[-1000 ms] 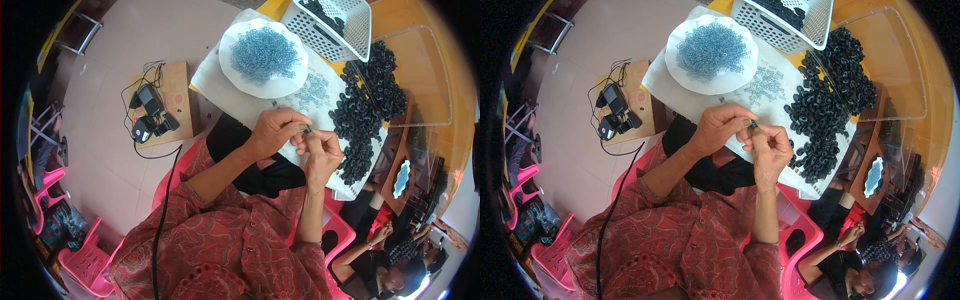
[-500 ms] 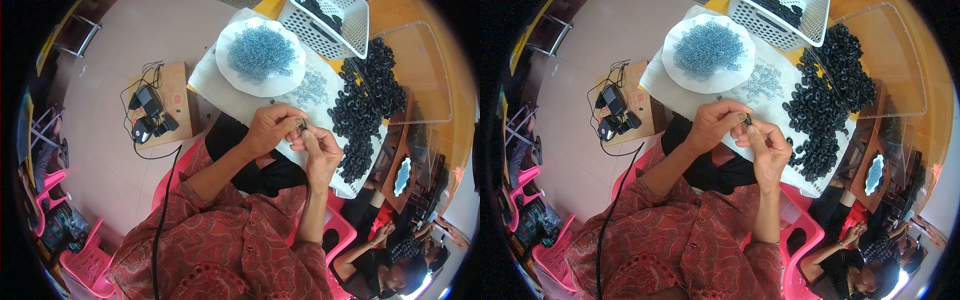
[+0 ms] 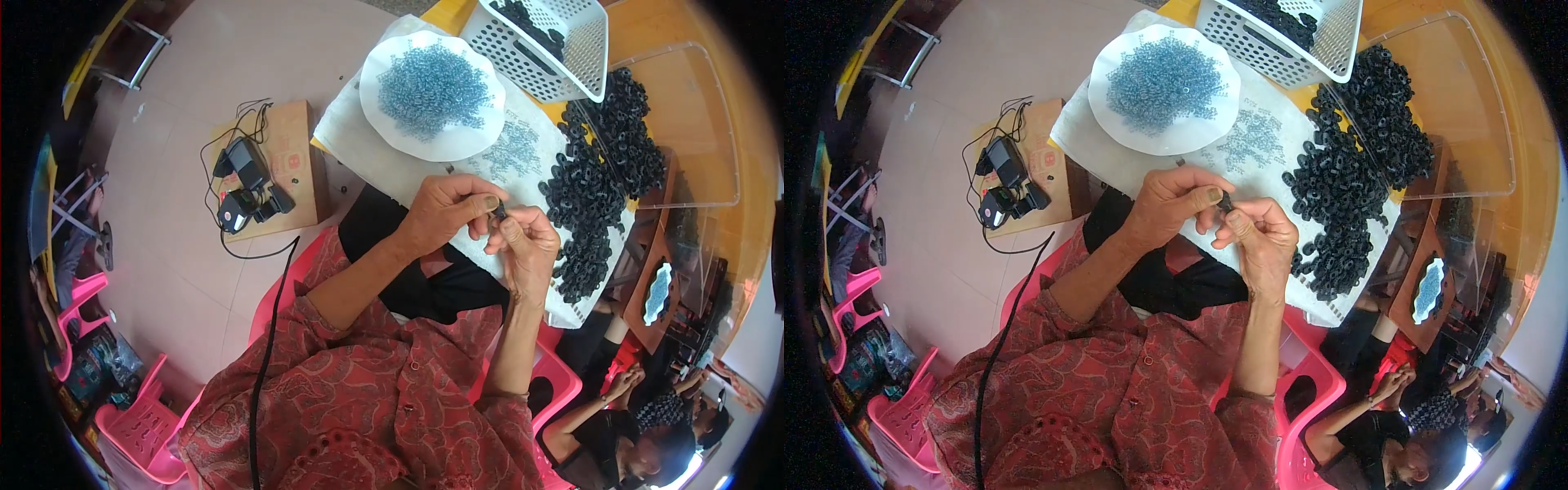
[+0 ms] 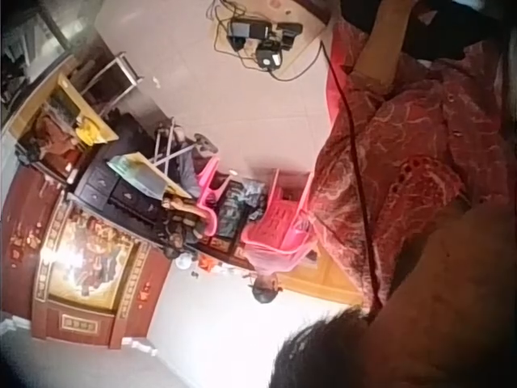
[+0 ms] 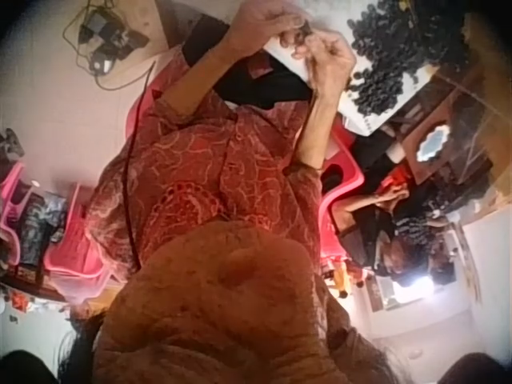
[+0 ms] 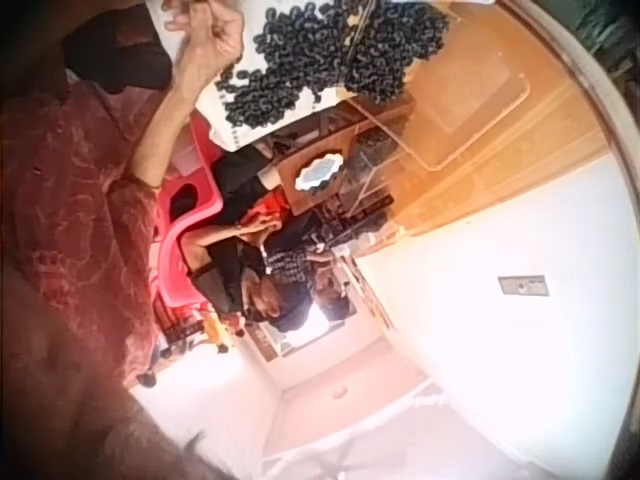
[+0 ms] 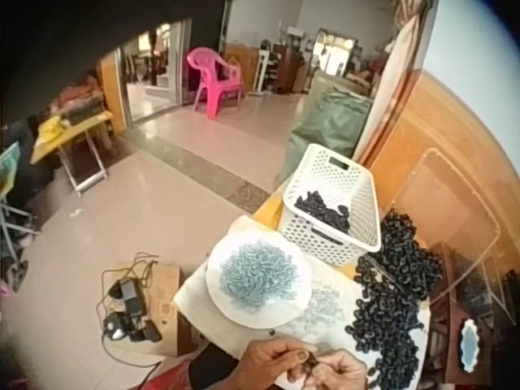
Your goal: The person assembles small components by picking up black plastic pieces and small metal parts from the table and inserting the metal parts into the plastic pieces by hand.
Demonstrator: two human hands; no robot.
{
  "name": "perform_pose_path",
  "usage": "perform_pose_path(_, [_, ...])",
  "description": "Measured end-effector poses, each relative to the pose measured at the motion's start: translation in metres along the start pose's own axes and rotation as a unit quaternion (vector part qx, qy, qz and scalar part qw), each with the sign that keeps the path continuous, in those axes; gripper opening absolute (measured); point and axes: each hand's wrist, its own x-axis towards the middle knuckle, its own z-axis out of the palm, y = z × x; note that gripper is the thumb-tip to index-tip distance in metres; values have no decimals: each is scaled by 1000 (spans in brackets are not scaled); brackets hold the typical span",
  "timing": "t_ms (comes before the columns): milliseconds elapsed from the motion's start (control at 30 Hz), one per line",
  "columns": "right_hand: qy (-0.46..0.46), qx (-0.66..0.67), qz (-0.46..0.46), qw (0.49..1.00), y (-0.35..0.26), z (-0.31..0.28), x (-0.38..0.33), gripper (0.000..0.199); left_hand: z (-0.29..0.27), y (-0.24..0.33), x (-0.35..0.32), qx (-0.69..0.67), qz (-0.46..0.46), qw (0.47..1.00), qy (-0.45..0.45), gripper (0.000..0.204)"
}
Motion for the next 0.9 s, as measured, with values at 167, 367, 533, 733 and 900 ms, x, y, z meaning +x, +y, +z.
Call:
perform_pose_path(167, [19,-15,-16,1000,4,4,0,8,4,-5,0,53,48,997,6,14])
perform_pose_path(367, [33,-44,-23,998,3,6,2,9,3,0,2,-4,9,1000,17,16])
perform_pose_path(533, [8,5,0,1000,2,3,1,13,3,-4,2,-36,-8,999,20,18])
perform_pose_path(733, [6,6,-13,1000,2,5,-3,15,5,-3,0,-17,-4,999,28,19])
perform_pose_path(900, [16,-55,-30,998,1,4,-4,15,7,-4,3,-11,2,1000,23,18])
